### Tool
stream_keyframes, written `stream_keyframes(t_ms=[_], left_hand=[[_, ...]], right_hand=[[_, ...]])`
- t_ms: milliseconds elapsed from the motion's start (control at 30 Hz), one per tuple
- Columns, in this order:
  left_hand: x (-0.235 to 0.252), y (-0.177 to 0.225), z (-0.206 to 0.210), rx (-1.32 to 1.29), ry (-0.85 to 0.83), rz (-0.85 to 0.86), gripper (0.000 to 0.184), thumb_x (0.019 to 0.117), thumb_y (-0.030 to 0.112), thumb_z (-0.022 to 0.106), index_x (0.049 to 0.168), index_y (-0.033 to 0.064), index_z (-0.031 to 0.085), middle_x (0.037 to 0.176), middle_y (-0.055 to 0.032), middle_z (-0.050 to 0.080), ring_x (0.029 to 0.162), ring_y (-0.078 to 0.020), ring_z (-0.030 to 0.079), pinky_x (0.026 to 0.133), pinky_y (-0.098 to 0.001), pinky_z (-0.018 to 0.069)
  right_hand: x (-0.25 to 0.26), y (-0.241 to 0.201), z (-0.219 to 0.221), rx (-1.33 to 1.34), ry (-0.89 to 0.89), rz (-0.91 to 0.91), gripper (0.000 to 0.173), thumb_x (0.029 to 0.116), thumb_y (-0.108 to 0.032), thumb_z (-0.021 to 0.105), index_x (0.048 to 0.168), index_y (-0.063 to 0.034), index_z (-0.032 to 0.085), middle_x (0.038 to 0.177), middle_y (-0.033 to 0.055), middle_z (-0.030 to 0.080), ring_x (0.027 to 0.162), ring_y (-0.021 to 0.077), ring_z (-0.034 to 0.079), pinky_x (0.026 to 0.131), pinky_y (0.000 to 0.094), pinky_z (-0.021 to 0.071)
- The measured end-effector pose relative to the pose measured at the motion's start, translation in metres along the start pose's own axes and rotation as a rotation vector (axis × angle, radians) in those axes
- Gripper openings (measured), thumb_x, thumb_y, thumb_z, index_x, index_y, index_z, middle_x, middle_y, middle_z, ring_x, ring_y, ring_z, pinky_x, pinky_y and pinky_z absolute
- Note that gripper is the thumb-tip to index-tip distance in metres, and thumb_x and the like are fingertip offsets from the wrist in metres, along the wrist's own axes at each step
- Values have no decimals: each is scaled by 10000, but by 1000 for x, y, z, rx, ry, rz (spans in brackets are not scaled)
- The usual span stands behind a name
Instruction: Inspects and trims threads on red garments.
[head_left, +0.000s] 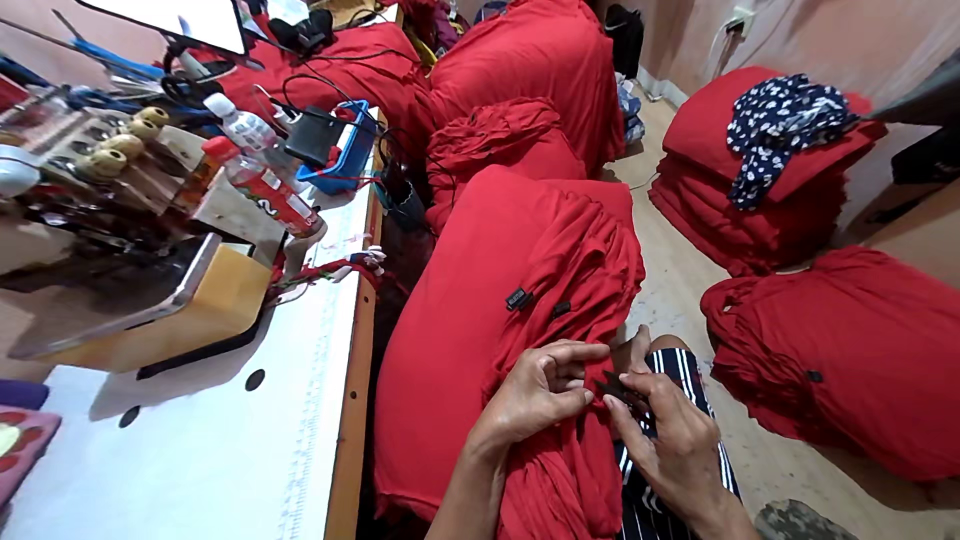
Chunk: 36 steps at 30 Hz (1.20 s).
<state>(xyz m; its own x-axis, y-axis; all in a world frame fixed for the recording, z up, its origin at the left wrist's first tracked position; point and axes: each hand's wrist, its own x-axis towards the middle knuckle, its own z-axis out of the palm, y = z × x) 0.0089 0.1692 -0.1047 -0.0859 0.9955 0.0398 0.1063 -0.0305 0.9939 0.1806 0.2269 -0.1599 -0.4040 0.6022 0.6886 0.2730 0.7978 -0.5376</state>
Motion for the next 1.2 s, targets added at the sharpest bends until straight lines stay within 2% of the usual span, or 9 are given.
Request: stream_keyframes(t_ms=[333, 1000, 1200], left_hand=[[0, 0, 0, -62, 12, -16, 445, 832, -124, 605, 1277, -130, 583, 1260, -120, 636, 957, -33, 673, 849, -194, 579], [0, -1, 0, -30, 1, -11, 434, 841, -108, 609, 1274, -124, 595, 1269, -133, 630, 948, -30, 665, 836, -186, 573], [0, -1, 0, -17, 7, -12, 432, 839, -113, 606, 1271, -120, 599, 1265, -129, 630, 929, -26, 666, 816, -180, 575]], right_hand=[[-5, 2, 2, 39, -6, -12, 228, 962, -205, 637, 1060, -4, 681, 902, 125, 710, 793, 171, 682, 711, 234, 550], [-3, 6, 5, 140, -18, 17, 266, 993, -221, 618, 1078, 25, 674, 925, 139, 717, 798, 144, 683, 746, 219, 552], [-3, 6, 4, 89, 5, -30, 228, 997, -200, 617, 1028, 10, 703, 891, 124, 729, 792, 161, 695, 752, 222, 557]])
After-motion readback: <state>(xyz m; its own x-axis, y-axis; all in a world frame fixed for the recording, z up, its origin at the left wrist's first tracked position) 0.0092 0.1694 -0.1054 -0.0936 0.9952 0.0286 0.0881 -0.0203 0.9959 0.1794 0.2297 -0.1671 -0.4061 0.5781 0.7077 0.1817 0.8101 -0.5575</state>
